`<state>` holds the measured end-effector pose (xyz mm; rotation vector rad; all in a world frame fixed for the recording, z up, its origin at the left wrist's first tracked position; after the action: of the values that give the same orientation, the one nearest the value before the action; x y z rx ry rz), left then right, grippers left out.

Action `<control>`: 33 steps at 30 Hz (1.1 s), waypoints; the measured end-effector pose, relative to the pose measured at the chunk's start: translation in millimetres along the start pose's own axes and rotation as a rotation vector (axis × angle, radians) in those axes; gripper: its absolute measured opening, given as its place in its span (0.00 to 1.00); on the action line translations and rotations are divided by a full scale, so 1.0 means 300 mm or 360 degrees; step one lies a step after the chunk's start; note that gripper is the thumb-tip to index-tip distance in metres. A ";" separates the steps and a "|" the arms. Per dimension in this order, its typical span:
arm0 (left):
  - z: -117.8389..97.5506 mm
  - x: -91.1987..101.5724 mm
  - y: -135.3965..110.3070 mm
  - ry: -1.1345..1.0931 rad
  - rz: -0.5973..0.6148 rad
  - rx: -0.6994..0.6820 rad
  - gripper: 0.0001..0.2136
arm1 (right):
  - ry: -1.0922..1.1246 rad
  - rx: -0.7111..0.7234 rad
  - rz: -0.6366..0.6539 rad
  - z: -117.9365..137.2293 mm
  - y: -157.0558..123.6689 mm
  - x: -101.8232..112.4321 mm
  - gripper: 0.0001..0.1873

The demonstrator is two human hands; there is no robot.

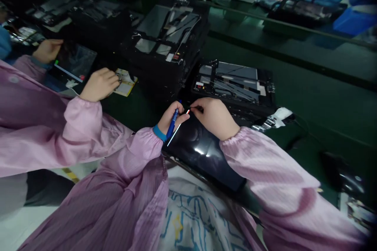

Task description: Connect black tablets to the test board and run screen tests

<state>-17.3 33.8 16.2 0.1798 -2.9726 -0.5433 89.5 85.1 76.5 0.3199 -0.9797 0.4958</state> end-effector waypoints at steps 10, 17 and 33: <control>-0.006 0.010 -0.003 -0.0004 -0.0048 -0.0012 0.21 | 0.0103 0.0298 -0.0031 -0.027 -0.281 0.065 0.06; -0.018 0.008 0.008 0.0037 -0.0032 0.0019 0.18 | 0.0494 0.0065 -0.0111 -0.139 -0.451 0.130 0.03; -0.013 0.017 0.013 0.0191 -0.0038 0.0087 0.16 | 0.0919 -0.0119 -0.0272 -0.203 -0.606 0.218 0.06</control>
<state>-22.2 35.4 21.7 0.2442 -2.8736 -0.4376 260.1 -22.9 93.3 0.1741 -0.4041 0.3632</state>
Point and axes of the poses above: each hand's wrist, its own y-axis towards the middle knuckle, its own x-axis out of the back of the hand, z = x × y, the point moved 7 cm from there along y, towards the middle knuckle, and after that the axes turned 14 degrees about -x, right-handed, at the moved point
